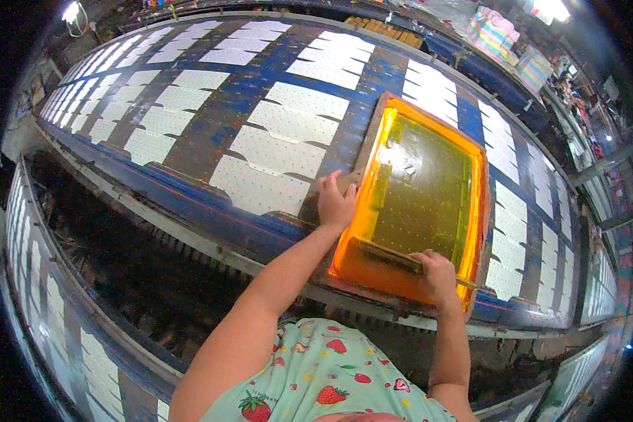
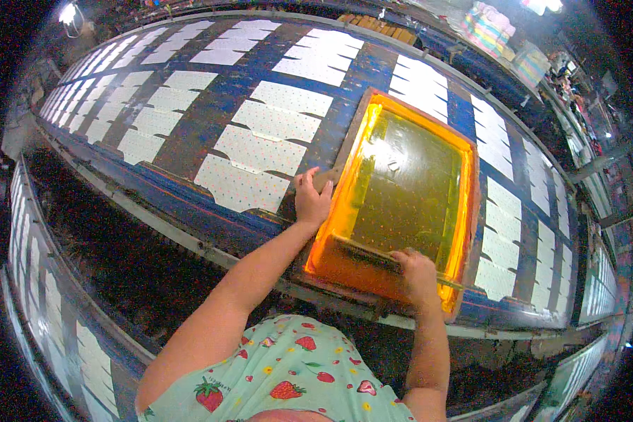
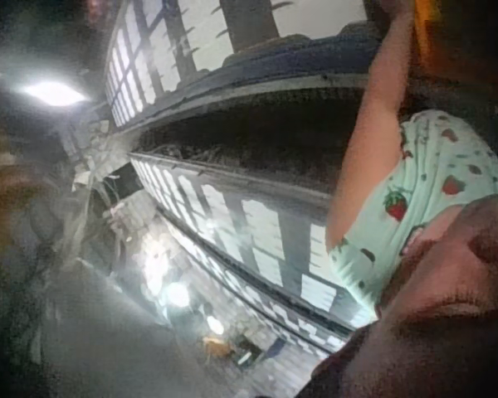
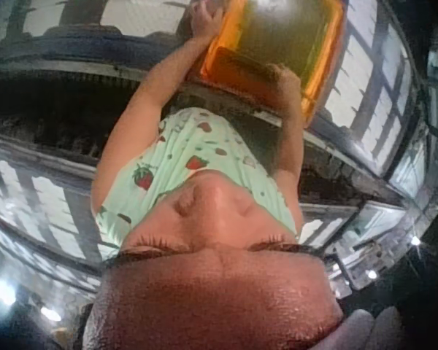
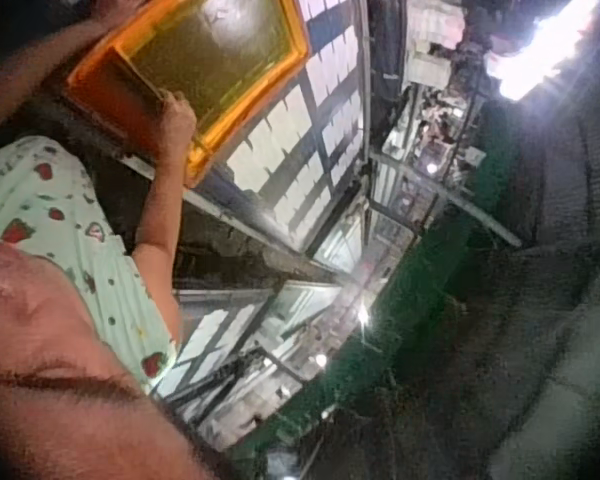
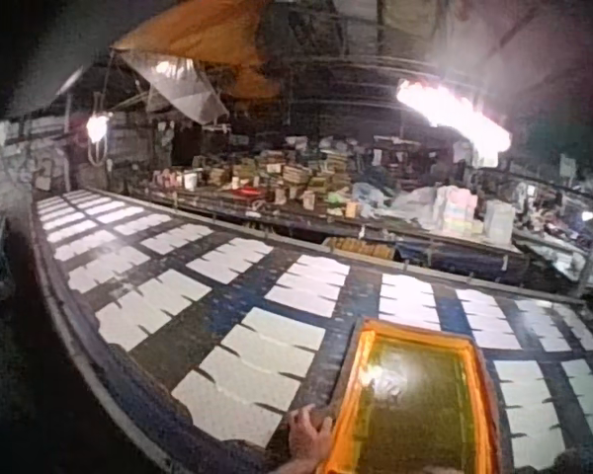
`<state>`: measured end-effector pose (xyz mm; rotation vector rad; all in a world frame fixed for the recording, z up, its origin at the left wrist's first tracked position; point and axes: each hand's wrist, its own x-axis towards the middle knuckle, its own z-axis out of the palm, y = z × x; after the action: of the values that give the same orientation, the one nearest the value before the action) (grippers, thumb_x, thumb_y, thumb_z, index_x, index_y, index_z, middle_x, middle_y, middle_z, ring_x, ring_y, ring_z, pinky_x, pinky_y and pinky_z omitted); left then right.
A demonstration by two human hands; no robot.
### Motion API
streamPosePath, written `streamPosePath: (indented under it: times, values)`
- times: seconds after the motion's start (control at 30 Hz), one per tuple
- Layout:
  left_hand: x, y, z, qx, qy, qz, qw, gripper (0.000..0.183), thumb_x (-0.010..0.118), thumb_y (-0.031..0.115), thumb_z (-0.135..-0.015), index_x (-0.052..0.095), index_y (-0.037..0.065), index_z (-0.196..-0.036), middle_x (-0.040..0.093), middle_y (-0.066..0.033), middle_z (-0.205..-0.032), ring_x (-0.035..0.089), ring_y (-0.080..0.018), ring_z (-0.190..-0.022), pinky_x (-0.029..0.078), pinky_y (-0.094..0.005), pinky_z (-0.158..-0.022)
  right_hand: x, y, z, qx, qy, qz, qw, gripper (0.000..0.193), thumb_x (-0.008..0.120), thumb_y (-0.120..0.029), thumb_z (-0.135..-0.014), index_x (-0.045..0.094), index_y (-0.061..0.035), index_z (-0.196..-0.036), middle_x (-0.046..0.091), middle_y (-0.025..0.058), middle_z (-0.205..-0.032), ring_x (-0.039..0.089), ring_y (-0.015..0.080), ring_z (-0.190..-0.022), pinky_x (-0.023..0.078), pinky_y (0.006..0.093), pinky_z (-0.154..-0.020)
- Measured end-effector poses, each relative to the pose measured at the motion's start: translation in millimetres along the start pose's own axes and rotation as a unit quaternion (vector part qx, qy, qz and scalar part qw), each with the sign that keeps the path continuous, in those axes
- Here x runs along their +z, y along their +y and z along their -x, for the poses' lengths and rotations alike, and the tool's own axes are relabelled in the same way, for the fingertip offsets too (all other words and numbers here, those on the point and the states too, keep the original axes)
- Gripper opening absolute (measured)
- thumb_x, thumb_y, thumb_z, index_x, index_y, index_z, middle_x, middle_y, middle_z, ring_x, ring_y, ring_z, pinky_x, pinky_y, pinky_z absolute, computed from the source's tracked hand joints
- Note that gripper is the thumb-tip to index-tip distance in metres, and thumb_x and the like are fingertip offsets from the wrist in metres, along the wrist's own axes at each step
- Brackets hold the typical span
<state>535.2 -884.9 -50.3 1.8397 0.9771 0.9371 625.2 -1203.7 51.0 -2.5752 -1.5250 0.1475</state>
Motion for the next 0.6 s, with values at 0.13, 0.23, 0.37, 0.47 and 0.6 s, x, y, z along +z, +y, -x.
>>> streamPosePath:
  times: [0.13, 0.23, 0.37, 0.47, 0.6]
  values:
    - [-3, 5, 2, -0.022, -0.003, 0.014, 1.0, 0.061, 0.086, 0.027, -0.091, 0.061, 0.005, -0.142, 0.058, -0.0217, -0.136, 0.061, -0.0413, -0.128, 0.053, -0.049, -0.109, 5, -37, 40, -0.01, 0.01, -0.005, 1.0, 0.054, 0.086, -0.005, -0.072, 0.079, -0.0165, -0.124, 0.077, 0.0129, -0.117, 0.074, 0.0385, -0.107, 0.061, 0.0503, -0.092]
    - [-5, 7, 2, -0.027, -0.012, 0.0, 1.0, 0.061, 0.087, 0.029, -0.09, 0.062, 0.007, -0.141, 0.06, -0.0206, -0.135, 0.063, -0.0407, -0.127, 0.055, -0.0494, -0.107, 6, -51, 54, -0.004, 0.01, -0.027, 1.0, 0.054, 0.091, -0.016, -0.075, 0.078, -0.0119, -0.128, 0.075, 0.0142, -0.122, 0.07, 0.0388, -0.115, 0.059, 0.0515, -0.098]
    - [-5, 8, 2, -0.042, -0.015, -0.035, 0.998, 0.064, 0.09, 0.034, -0.088, 0.064, 0.01, -0.14, 0.062, -0.0191, -0.134, 0.065, -0.0396, -0.125, 0.056, -0.05, -0.106, 10, -66, 69, -0.043, 0.038, -0.042, 0.997, 0.062, 0.093, -0.043, -0.082, 0.076, -0.0076, -0.131, 0.073, 0.0168, -0.124, 0.068, 0.0404, -0.117, 0.056, 0.0526, -0.101]
    - [-3, 8, 2, -0.061, -0.02, -0.067, 0.996, 0.065, 0.09, 0.038, -0.087, 0.064, 0.013, -0.141, 0.062, -0.018, -0.137, 0.064, -0.0397, -0.128, 0.056, -0.0515, -0.106, 14, -64, 74, -0.066, 0.066, -0.048, 0.995, 0.061, 0.091, -0.044, -0.084, 0.076, -0.0075, -0.131, 0.073, 0.0162, -0.123, 0.068, 0.0401, -0.116, 0.056, 0.0518, -0.101]
    - [-2, 7, 0, -0.088, -0.029, -0.078, 0.993, 0.07, 0.093, 0.043, -0.084, 0.065, 0.014, -0.14, 0.066, -0.0171, -0.139, 0.064, -0.0384, -0.132, 0.055, -0.0511, -0.108, 9, -33, 86, -0.124, 0.058, -0.084, 0.987, 0.053, 0.088, -0.042, -0.089, 0.077, -0.0075, -0.128, 0.076, 0.0166, -0.124, 0.071, 0.0389, -0.116, 0.058, 0.0505, -0.1]
